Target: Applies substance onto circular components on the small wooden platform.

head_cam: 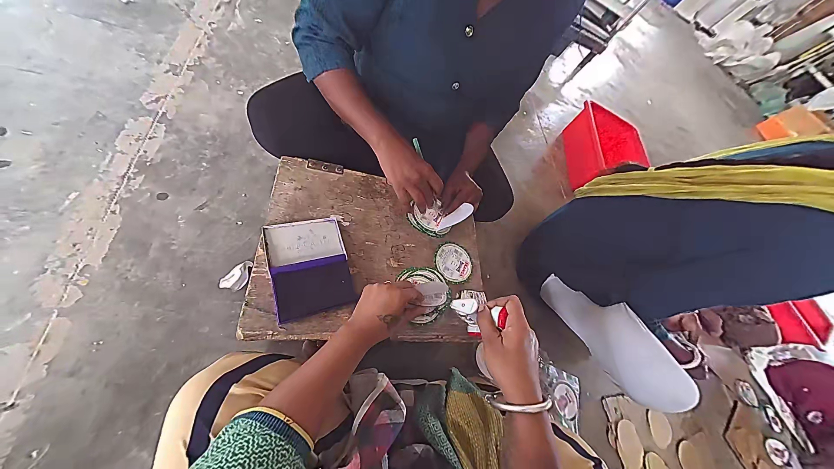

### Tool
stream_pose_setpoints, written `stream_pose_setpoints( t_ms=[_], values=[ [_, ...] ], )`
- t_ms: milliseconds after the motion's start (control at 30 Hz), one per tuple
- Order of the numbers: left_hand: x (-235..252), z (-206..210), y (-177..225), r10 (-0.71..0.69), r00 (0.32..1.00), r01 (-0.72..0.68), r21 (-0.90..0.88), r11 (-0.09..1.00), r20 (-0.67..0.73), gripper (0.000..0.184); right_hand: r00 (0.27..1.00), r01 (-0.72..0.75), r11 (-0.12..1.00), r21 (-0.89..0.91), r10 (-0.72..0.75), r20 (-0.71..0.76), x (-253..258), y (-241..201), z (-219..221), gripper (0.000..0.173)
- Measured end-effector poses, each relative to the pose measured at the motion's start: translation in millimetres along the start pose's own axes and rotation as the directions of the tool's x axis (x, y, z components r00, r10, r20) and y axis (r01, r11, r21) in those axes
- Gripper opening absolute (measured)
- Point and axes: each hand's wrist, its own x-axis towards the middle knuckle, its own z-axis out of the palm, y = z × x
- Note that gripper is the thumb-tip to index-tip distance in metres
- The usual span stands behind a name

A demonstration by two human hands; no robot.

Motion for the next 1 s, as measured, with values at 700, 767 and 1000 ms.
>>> stream_pose_setpoints(
  t_ms=[700, 767, 1000],
  values=[
    [5, 7, -6, -0.205, 0.942, 0.15, -0.214, 0.965, -0.267, 0.033, 0.946, 0.251, 0.932, -0.262, -0.179, 0.27, 30, -52, 32, 0.024],
    [5, 2, -3, -0.209, 0.954, 0.165, -0.204, 0.965, -0.217, 0.035, 0.929, 0.278, 0.918, -0.283, -0.182, 0.322, 32, -50, 51, 0.023],
    [4, -6, 1, -0.201, 0.974, 0.182, -0.163, 0.97, -0.108, 0.04, 0.964, 0.243, 0.957, -0.158, -0.22, 0.148, 33, -36, 36, 0.028]
  ],
)
